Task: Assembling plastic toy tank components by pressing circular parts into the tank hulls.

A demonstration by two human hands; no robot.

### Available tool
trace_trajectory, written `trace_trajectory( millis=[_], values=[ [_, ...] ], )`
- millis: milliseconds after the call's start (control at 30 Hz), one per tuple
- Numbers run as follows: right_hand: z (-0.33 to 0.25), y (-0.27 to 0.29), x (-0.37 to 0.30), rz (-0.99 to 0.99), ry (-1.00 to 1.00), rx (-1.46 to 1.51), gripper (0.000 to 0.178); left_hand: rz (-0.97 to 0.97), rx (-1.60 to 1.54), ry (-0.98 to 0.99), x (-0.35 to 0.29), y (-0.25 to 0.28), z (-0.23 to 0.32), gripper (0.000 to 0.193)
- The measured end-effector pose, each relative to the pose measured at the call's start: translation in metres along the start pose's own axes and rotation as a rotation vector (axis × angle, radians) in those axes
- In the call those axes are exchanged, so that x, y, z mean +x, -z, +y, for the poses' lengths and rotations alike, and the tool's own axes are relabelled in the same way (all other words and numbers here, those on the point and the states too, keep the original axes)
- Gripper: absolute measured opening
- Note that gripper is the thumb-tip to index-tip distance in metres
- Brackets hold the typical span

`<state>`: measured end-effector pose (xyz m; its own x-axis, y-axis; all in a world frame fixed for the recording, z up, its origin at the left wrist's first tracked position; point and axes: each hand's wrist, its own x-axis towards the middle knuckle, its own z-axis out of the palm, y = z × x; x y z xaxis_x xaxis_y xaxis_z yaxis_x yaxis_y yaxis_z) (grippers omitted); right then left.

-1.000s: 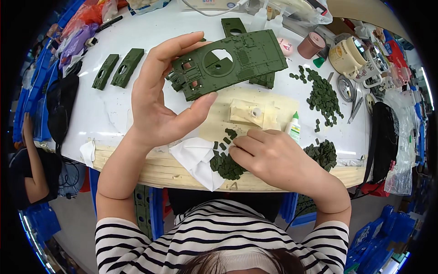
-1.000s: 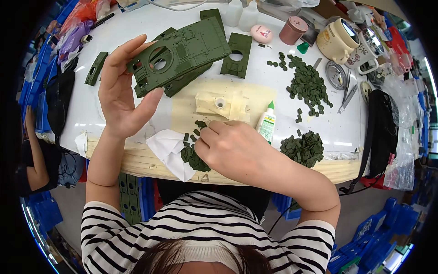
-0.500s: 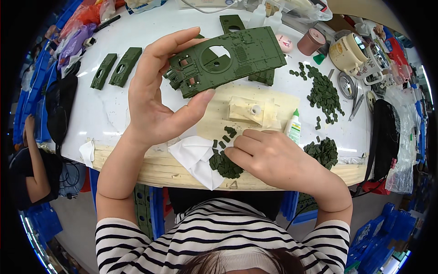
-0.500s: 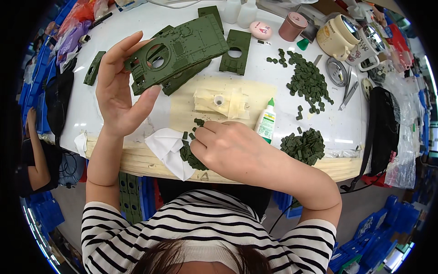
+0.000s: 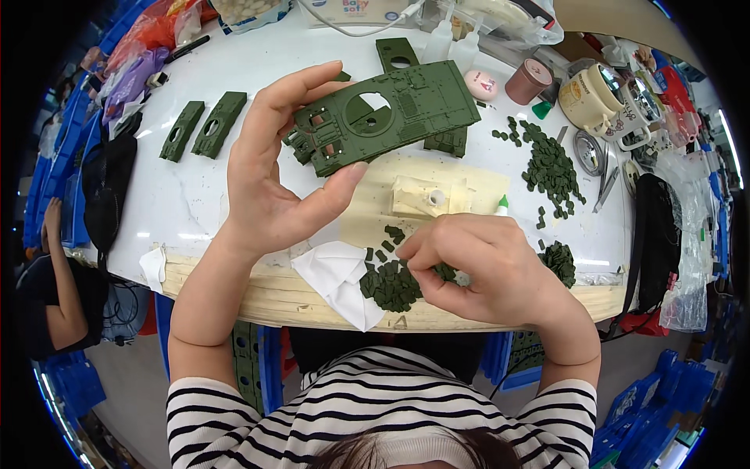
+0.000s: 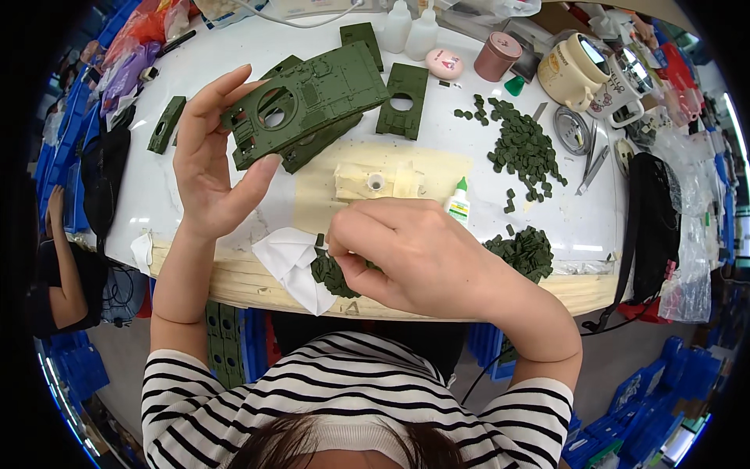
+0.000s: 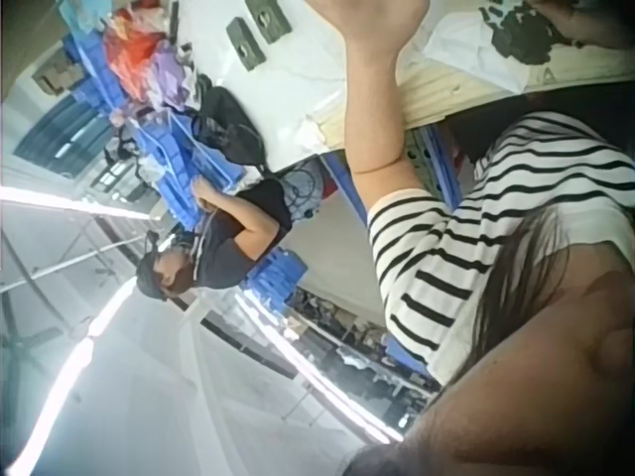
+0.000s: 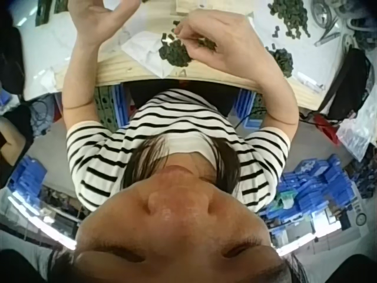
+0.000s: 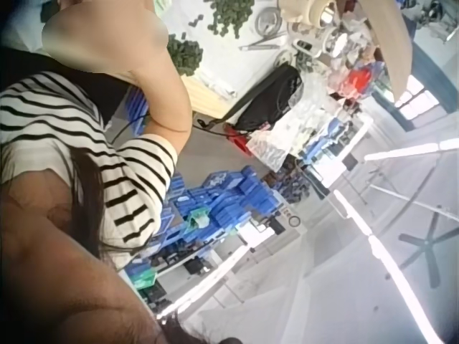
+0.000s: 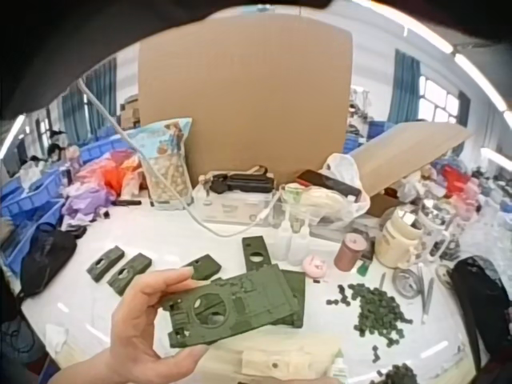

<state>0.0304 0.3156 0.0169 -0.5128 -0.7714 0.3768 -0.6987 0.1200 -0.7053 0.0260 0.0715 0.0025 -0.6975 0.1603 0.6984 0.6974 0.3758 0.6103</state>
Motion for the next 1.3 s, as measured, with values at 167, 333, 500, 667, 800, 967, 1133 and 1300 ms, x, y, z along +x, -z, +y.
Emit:
trace_trajectory(
  millis=[167,333,500,667,800,967,1133,1300],
  values=[
    [0.001,0.008,0.002,0.040,-0.030,0.099,0.016,-0.005,-0.001,0.007,0.000,0.000,0.001,0.069],
    [-0.003,0.012,0.004,0.102,-0.115,0.194,0.011,-0.004,0.003,0.035,0.000,0.000,0.001,0.069],
    [-0.002,0.017,0.002,0.212,-0.143,0.230,0.011,-0.050,0.004,0.052,0.001,0.000,0.002,0.072],
    [0.001,0.039,0.000,0.399,0.027,0.148,0.014,-0.132,-0.076,0.097,0.001,-0.003,0.008,0.072],
    [-0.002,0.038,-0.002,0.500,-0.084,0.246,0.013,-0.193,-0.124,0.111,-0.002,-0.006,0.005,0.065],
    [-0.006,0.037,0.000,0.469,-0.290,0.435,0.012,-0.215,-0.174,0.155,-0.002,-0.006,0.008,0.057],
    [-0.006,0.038,0.000,0.469,-0.330,0.494,0.008,-0.347,-0.198,0.238,-0.001,0.001,0.010,0.062],
    [0.003,0.042,-0.001,0.446,-0.178,0.284,0.007,-0.253,-0.241,0.193,0.001,-0.004,0.012,0.059]
  ],
)
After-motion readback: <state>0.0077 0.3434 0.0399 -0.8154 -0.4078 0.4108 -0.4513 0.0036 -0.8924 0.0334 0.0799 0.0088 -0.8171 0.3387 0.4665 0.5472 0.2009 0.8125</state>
